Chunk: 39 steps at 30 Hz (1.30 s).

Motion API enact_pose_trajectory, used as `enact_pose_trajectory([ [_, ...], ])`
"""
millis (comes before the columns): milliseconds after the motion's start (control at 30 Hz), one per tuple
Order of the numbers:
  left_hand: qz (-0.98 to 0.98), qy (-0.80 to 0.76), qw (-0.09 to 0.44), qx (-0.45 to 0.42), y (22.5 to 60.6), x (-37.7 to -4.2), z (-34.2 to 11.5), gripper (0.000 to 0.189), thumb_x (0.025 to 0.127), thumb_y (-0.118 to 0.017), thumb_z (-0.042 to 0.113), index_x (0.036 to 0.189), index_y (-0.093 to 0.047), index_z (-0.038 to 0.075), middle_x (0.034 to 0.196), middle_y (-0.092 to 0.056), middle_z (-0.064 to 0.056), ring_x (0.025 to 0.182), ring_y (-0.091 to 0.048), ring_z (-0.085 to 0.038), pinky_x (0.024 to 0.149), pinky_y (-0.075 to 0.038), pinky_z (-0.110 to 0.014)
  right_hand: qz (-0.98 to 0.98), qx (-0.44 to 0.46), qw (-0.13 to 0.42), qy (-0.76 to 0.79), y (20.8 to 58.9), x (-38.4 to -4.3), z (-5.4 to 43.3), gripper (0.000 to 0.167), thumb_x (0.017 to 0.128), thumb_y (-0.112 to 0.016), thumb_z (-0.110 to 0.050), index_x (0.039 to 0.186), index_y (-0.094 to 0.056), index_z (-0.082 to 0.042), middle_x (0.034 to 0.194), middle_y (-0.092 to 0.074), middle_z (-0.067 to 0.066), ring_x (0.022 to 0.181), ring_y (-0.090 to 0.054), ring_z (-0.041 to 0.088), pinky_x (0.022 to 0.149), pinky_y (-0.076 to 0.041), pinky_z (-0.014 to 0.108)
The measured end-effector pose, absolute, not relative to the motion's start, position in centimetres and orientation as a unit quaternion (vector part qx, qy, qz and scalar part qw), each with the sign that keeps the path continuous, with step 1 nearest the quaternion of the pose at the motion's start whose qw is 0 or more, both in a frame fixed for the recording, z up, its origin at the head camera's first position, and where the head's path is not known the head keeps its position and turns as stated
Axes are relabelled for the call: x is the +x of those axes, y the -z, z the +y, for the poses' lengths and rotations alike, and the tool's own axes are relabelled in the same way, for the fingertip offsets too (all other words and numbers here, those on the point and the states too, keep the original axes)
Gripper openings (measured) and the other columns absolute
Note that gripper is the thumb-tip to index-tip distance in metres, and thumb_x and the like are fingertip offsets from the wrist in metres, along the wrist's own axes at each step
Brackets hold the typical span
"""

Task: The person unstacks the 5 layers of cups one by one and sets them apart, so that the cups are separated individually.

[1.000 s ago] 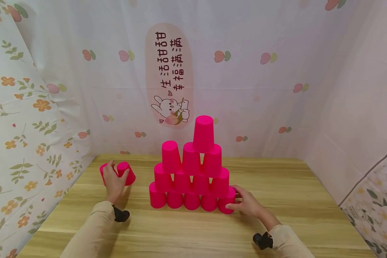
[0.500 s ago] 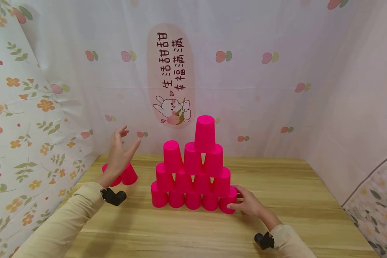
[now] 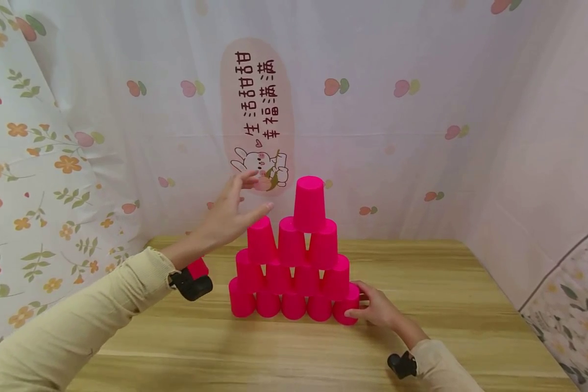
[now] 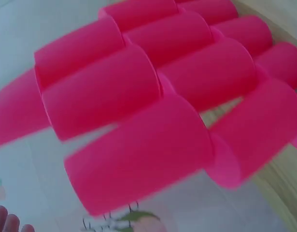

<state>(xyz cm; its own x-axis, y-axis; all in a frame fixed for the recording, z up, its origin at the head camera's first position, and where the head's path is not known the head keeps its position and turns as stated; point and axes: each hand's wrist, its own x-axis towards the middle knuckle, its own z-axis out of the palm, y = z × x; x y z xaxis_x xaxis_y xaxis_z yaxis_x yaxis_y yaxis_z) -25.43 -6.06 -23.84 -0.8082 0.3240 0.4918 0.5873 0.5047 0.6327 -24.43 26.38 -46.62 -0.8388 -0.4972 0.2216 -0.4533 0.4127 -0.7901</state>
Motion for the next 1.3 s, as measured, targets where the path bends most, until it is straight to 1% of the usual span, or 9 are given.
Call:
enact_pose_trajectory([
  [133,-0.864,0.406,0.115,-0.273,24.0,-24.7,-3.2,0.068,0.080,-0.062,0.037,0.135,-0.027,0.018,0.127,-0.039,-0.001,0.116,-0.036,-0.013,0.092,-0.037,-0.038,0.839,-0.279,0.025,0.466,46.7,-24.5,26.5,0.054,0.075,-0.069,-0.013,0.120,-0.043,0.003,0.106,-0.054,0.013,0.092,-0.056,0.012,0.071,-0.050,0.027],
  [200,-0.868,0.401,0.109,-0.270,24.2,-24.4,-1.9,0.072,0.079,-0.062,0.038,0.136,-0.024,0.017,0.129,-0.037,-0.002,0.117,-0.035,-0.013,0.091,-0.038,-0.039,0.838,-0.278,0.027,0.468,46.8,-24.4,26.5,0.055,0.075,-0.069,-0.013,0.120,-0.043,0.003,0.106,-0.054,0.014,0.092,-0.056,0.012,0.071,-0.050,0.028],
  [367,-0.858,0.433,0.112,-0.253,24.5,-24.1,-0.1,0.078,0.078,-0.063,0.037,0.138,-0.019,0.016,0.131,-0.033,-0.004,0.117,-0.034,-0.014,0.089,-0.040,-0.037,0.840,-0.267,0.042,0.471,46.7,-24.2,26.4,0.057,0.076,-0.069,-0.015,0.122,-0.042,0.004,0.108,-0.053,0.018,0.093,-0.056,0.022,0.073,-0.051,0.032],
  [467,-0.844,0.465,0.097,-0.250,24.6,-24.4,0.4,0.079,0.078,-0.064,0.034,0.138,-0.017,0.015,0.130,-0.032,-0.003,0.115,-0.035,-0.016,0.088,-0.040,-0.034,0.840,-0.266,0.043,0.471,46.6,-24.1,26.3,0.057,0.076,-0.069,-0.014,0.122,-0.041,0.006,0.109,-0.052,0.020,0.094,-0.055,0.030,0.073,-0.051,0.034],
  [533,-0.837,0.480,0.082,-0.248,24.6,-24.6,0.6,0.079,0.078,-0.065,0.031,0.138,-0.017,0.015,0.128,-0.033,-0.003,0.114,-0.036,-0.016,0.087,-0.041,-0.032,0.839,-0.265,0.044,0.473,46.5,-24.1,26.3,0.057,0.076,-0.069,-0.014,0.122,-0.040,0.006,0.109,-0.052,0.021,0.094,-0.055,0.032,0.073,-0.051,0.035],
  [633,-0.832,0.495,0.068,-0.242,24.8,-25.0,0.7,0.078,0.078,-0.066,0.030,0.137,-0.019,0.014,0.125,-0.035,-0.002,0.110,-0.039,-0.016,0.084,-0.043,-0.030,0.839,-0.262,0.043,0.475,46.6,-24.2,26.3,0.057,0.076,-0.069,-0.015,0.122,-0.041,0.005,0.110,-0.052,0.019,0.094,-0.055,0.029,0.074,-0.050,0.033],
  [767,-0.829,0.501,0.066,-0.240,25.2,-25.5,0.8,0.076,0.078,-0.067,0.026,0.137,-0.020,0.013,0.123,-0.036,-0.003,0.110,-0.038,-0.016,0.084,-0.043,-0.029,0.839,-0.265,0.038,0.474,46.8,-24.4,26.3,0.056,0.076,-0.069,-0.014,0.122,-0.041,0.004,0.109,-0.053,0.017,0.094,-0.056,0.025,0.074,-0.050,0.033],
  [967,-0.832,0.495,0.069,-0.240,25.7,-25.9,0.8,0.072,0.079,-0.065,0.024,0.135,-0.023,0.010,0.123,-0.037,-0.005,0.109,-0.039,-0.016,0.084,-0.043,-0.028,0.842,-0.266,0.036,0.468,46.9,-24.4,26.5,0.058,0.076,-0.069,-0.015,0.122,-0.041,0.005,0.110,-0.053,0.019,0.095,-0.055,0.029,0.073,-0.051,0.033],
  [1300,-0.818,0.509,0.087,-0.253,25.0,-27.1,-0.2,0.069,0.076,-0.069,0.023,0.132,-0.031,0.010,0.117,-0.045,-0.006,0.103,-0.046,-0.018,0.076,-0.048,-0.029,0.845,-0.258,0.047,0.466,46.7,-24.4,26.4,0.058,0.076,-0.069,-0.016,0.123,-0.040,0.002,0.111,-0.052,0.018,0.096,-0.054,0.032,0.074,-0.050,0.033],
])
